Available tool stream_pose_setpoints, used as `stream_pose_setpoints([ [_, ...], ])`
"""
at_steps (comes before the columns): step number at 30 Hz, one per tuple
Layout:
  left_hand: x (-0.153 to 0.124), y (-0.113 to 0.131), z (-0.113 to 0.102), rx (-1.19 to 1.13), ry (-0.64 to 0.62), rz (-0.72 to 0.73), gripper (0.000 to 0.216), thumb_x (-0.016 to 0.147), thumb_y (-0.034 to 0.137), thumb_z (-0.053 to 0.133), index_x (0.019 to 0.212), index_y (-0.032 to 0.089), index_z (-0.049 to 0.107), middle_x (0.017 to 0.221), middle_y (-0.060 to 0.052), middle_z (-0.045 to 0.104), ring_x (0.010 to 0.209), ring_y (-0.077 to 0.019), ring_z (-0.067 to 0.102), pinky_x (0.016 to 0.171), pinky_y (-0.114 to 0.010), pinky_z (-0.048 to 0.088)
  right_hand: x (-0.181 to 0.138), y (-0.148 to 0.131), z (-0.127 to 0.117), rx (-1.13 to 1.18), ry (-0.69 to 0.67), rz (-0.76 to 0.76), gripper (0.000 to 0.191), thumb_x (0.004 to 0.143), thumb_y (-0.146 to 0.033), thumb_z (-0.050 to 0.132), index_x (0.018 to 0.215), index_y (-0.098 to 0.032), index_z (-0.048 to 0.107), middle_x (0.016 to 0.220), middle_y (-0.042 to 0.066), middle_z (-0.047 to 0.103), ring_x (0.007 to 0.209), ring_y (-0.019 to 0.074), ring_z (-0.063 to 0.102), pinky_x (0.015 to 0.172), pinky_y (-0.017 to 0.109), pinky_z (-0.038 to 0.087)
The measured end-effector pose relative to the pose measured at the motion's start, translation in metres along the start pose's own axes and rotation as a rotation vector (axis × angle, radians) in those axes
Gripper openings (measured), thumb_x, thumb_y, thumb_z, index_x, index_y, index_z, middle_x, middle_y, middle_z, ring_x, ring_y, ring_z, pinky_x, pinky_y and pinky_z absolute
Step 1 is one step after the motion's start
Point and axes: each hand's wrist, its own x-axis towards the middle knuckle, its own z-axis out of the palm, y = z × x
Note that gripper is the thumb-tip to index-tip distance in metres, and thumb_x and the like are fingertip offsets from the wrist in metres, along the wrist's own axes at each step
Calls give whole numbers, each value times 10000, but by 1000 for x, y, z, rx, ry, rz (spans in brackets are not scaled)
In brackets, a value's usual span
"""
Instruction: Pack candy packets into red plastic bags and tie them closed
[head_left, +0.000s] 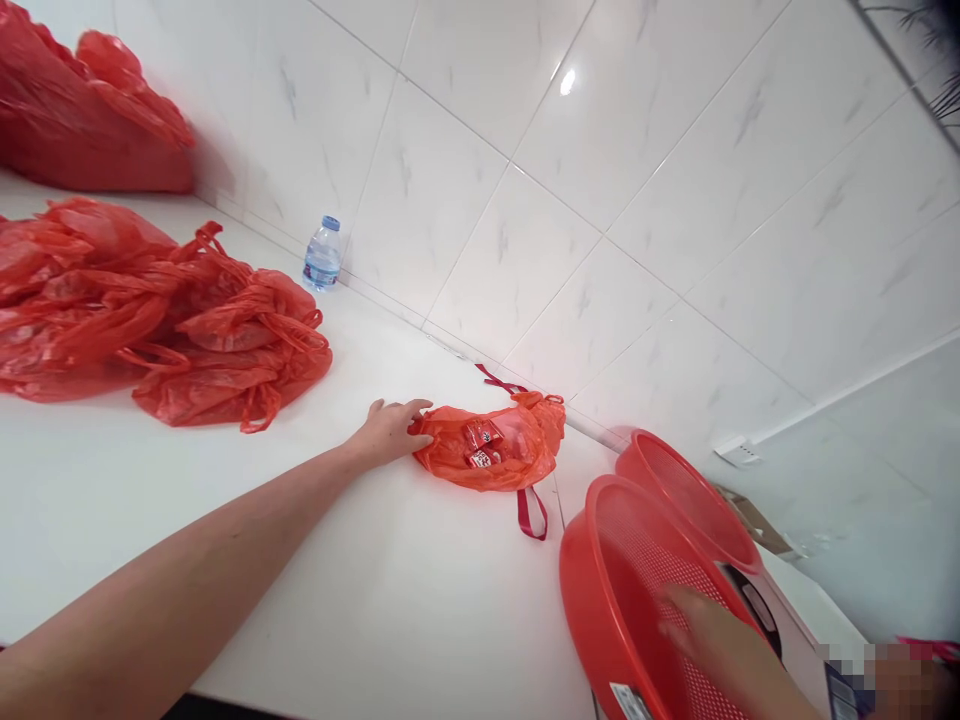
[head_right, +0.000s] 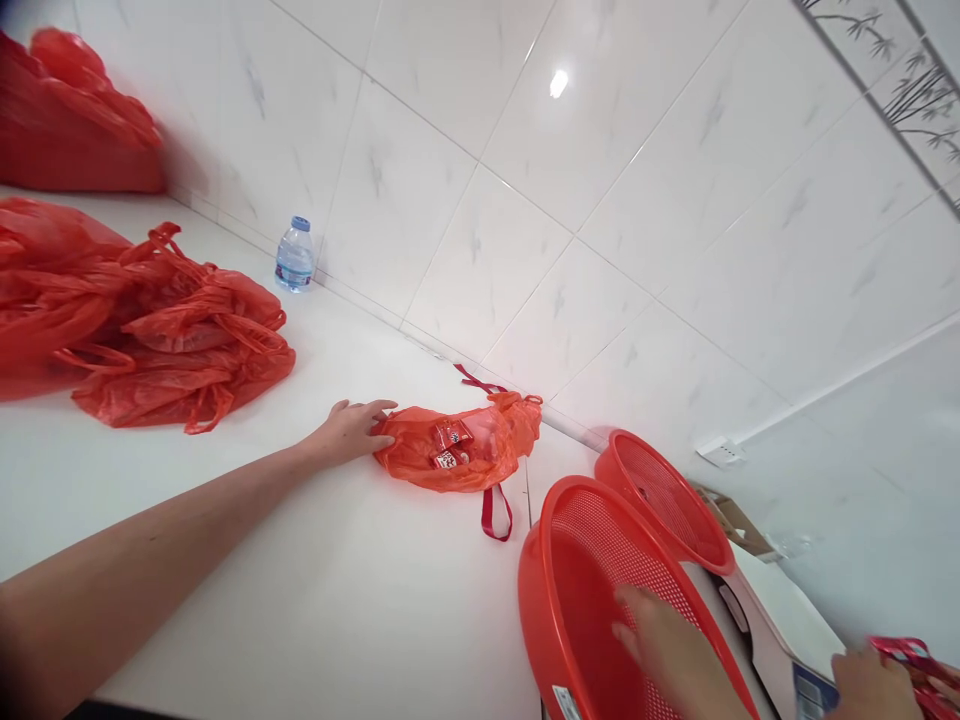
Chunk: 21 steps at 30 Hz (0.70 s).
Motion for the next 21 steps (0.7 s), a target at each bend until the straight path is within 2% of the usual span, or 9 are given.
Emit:
stream_pose_setpoints([
  [2, 0, 0, 0, -5, 6, -11, 542, 727, 428, 540, 1250, 305, 466, 1050, -28, 675, 1066, -255, 571, 1074, -525, 135, 11, -13, -10, -87, -90, -61, 293, 745, -418, 552, 953, -253, 676, 997, 81, 693, 911, 302, 656, 735, 434, 546],
  [4, 0, 0, -1, -14, 21, -11, 536, 720, 363, 535, 1249, 305, 471, 1034, -18, 672, 1022, -238, 591, 1079, -508, 160, 7, -44, -22, -94, -60, -124, 371, 819, -447, 491, 1105, -249, 616, 1178, 81, 624, 1066, 279, 591, 868, 437, 507],
  [6, -1, 0, -1, -41, 36, -7, 537, 708, 310, 525, 1244, 301, 484, 1010, -13, 668, 983, -222, 600, 1054, -452, 254, -5, -85, -27, -7, -47, -226, 333, 847, -419, 481, 1124, -282, 606, 1244, 59, 581, 1122, 248, 559, 932, 396, 478],
  [8, -2, 0, -2, -90, 41, -13, 544, 696, 279, 518, 1239, 301, 496, 994, -13, 661, 948, -214, 602, 950, -373, 386, -14, -123, -20, 98, -72, -307, 304, 842, -404, 506, 1116, -325, 611, 1291, 35, 542, 1150, 244, 543, 924, 376, 485],
  [11, -4, 3, -3, -153, 52, -36, 551, 685, 249, 505, 1234, 298, 505, 948, -12, 646, 875, -206, 605, 769, -306, 462, -5, -163, 9, 280, -4, -284, 418, 811, -412, 549, 1225, -351, 536, 1422, 23, 394, 1275, 271, 422, 945, 401, 468],
  [14, -7, 8, -7, -183, 115, -54, 510, 684, 213, 484, 1188, 281, 529, 864, -7, 626, 794, -189, 591, 689, -285, 453, 33, -180, 48, 498, 122, -76, 622, 807, -392, 541, 1388, -309, 336, 1506, 52, 217, 1355, 269, 286, 1001, 432, 408],
  [17, -8, 11, -14, -227, 239, -113, 346, 694, 212, 481, 1020, 261, 585, 778, 1, 602, 696, -169, 553, 602, -265, 414, 77, -183, 89, 598, 307, 184, 778, 746, -420, 596, 1409, -164, 282, 1452, 171, 280, 1359, 300, 242, 1036, 451, 340],
  [19, -7, 10, -18, -243, 313, -152, 214, 715, 236, 476, 899, 250, 585, 736, 7, 589, 642, -157, 523, 566, -261, 387, 98, -183, 114, 671, 260, 234, 763, 704, -425, 626, 1358, -130, 368, 1377, 190, 385, 1313, 314, 312, 1022, 440, 343],
  [21, -6, 6, -22, -293, 379, -189, 131, 730, 265, 475, 823, 245, 566, 707, 15, 577, 610, -150, 498, 550, -259, 369, 108, -185, 136, 766, 146, 222, 618, 713, -433, 602, 1244, -133, 500, 1255, 167, 513, 1192, 304, 456, 960, 415, 395],
])
